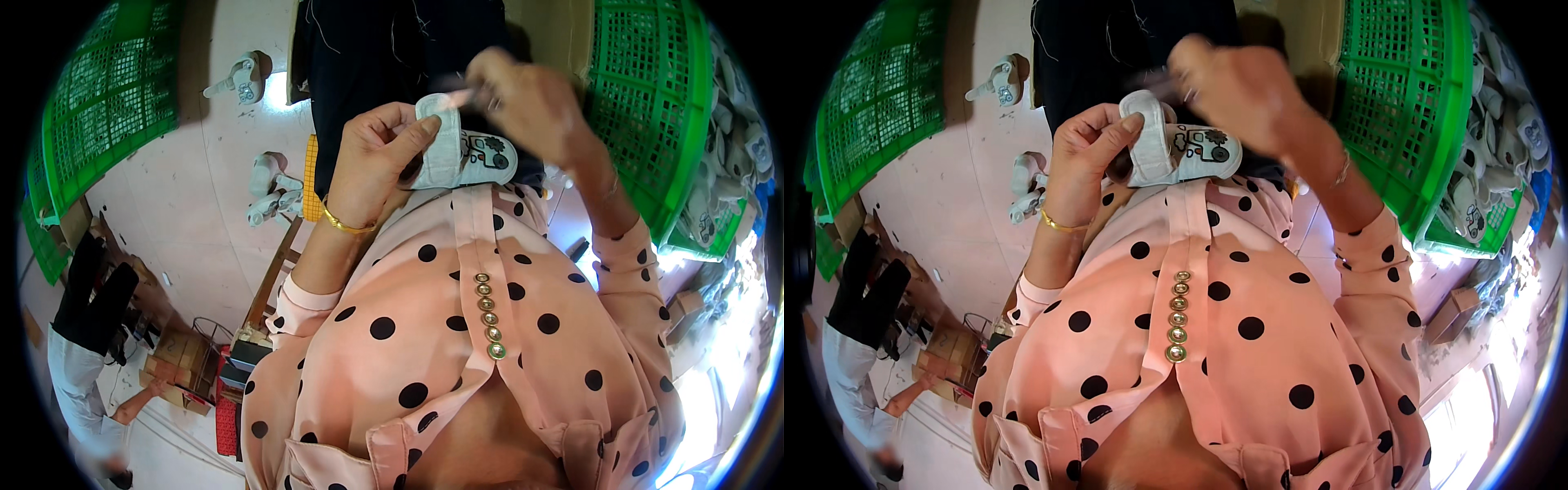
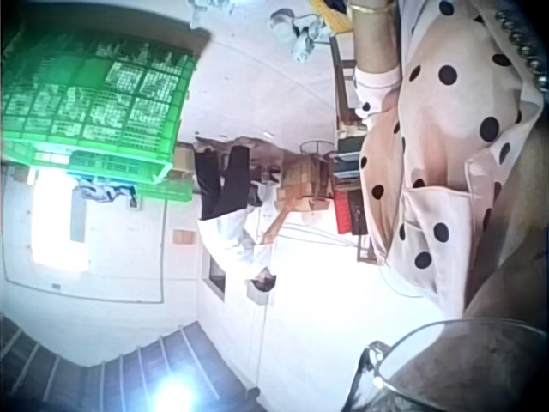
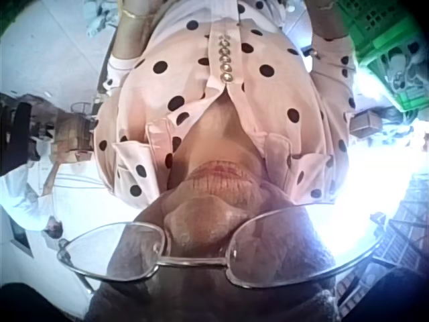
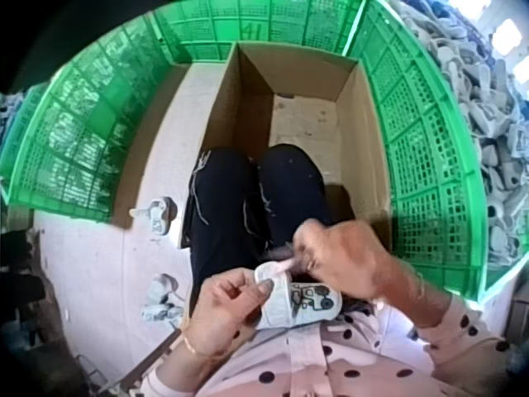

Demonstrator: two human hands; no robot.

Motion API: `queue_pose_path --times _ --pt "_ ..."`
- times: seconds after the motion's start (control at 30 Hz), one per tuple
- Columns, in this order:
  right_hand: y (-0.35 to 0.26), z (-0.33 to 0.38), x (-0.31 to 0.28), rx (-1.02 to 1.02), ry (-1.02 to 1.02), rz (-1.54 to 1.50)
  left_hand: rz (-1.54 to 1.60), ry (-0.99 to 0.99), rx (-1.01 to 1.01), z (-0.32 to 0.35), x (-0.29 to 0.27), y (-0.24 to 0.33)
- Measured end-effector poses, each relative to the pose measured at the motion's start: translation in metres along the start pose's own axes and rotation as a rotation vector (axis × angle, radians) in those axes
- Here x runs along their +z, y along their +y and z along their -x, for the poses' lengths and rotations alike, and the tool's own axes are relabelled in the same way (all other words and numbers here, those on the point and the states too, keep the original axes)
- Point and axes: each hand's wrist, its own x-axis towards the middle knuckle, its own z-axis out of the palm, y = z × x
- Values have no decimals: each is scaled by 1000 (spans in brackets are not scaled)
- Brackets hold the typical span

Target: The person sits and uses scissors to trim excess fabric and loose threads from small, light-colored fabric pieces. They handle the items one by one, cutting edges and details, then placing the finished pieces into a cardboard box.

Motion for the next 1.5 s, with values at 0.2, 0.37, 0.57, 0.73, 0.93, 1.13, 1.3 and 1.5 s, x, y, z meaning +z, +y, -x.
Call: queue_pose_path --times 0.2,0.37,0.57,0.73,0.93,1.13,1.3,1.5 --pt "25 9 -11 282 309 -19 -47 13 13 -7 -8 -5" --pt "-12 35 -21 12 158 86 -72 25 -22 -5 -1 6" --pt "-27 34 -29 -153 137 249 -93 -12 19 -4 -6 2" --pt "-28 34 -25 -141 115 318 -106 5 45 -3 -4 -1" --pt "-30 34 -26 -134 98 297 -94 26 31 0 0 1" --pt "-30 33 -24 -140 92 310 -77 25 22 -1 -1 0" --pt "-31 34 -19 -116 137 263 -70 32 40 -2 -1 -1" --pt "-24 33 -12 -63 229 275 -102 28 38 -3 0 0"
